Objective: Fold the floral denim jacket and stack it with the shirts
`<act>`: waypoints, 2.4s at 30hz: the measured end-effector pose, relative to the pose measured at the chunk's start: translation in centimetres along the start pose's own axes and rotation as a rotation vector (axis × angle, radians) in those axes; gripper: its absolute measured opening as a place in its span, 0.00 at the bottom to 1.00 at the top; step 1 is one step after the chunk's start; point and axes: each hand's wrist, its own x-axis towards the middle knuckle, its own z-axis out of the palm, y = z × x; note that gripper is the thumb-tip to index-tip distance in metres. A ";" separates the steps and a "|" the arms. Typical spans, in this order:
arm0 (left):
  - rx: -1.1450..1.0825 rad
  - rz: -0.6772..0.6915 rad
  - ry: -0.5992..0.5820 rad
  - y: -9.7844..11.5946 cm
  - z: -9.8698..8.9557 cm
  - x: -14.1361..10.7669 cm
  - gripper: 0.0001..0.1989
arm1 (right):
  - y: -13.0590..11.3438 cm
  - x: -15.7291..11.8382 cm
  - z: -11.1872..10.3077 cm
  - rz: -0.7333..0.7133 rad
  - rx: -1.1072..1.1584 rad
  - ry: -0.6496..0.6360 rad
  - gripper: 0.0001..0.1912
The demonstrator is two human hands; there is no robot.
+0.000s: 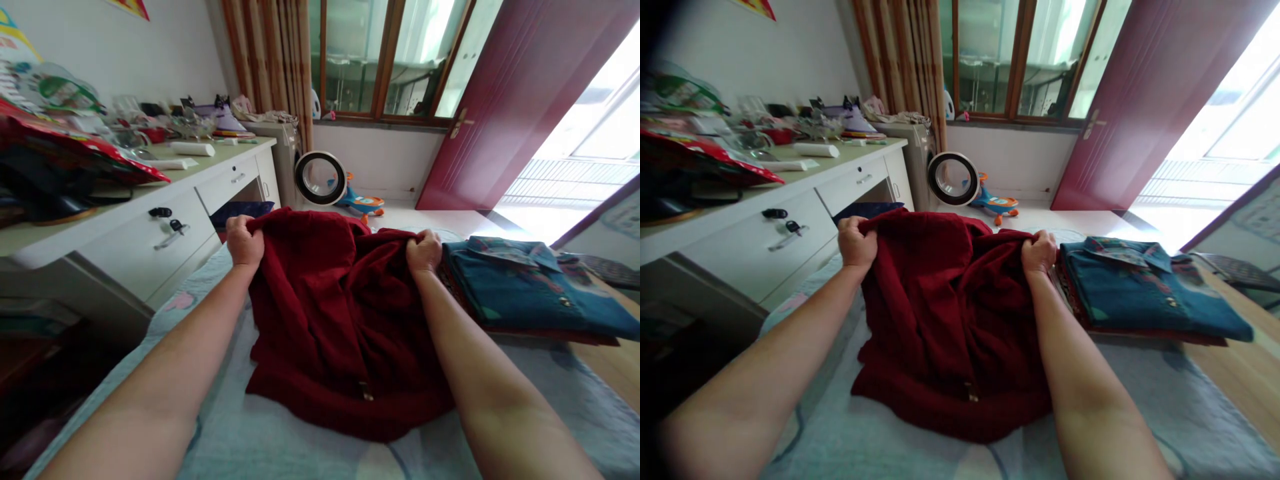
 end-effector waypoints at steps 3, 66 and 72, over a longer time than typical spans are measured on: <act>0.006 -0.062 0.006 -2.4 -0.3 -0.3 0.07 | 1.8 0.2 0.3 0.033 0.038 -0.033 0.08; 0.317 0.100 -0.399 3.2 -15.4 -18.9 0.25 | 6.3 -19.3 -14.7 -0.279 0.140 -0.631 0.29; -0.029 0.077 -1.102 4.6 -16.7 -22.0 0.25 | 8.5 -20.0 -17.4 -0.238 -0.203 -0.645 0.18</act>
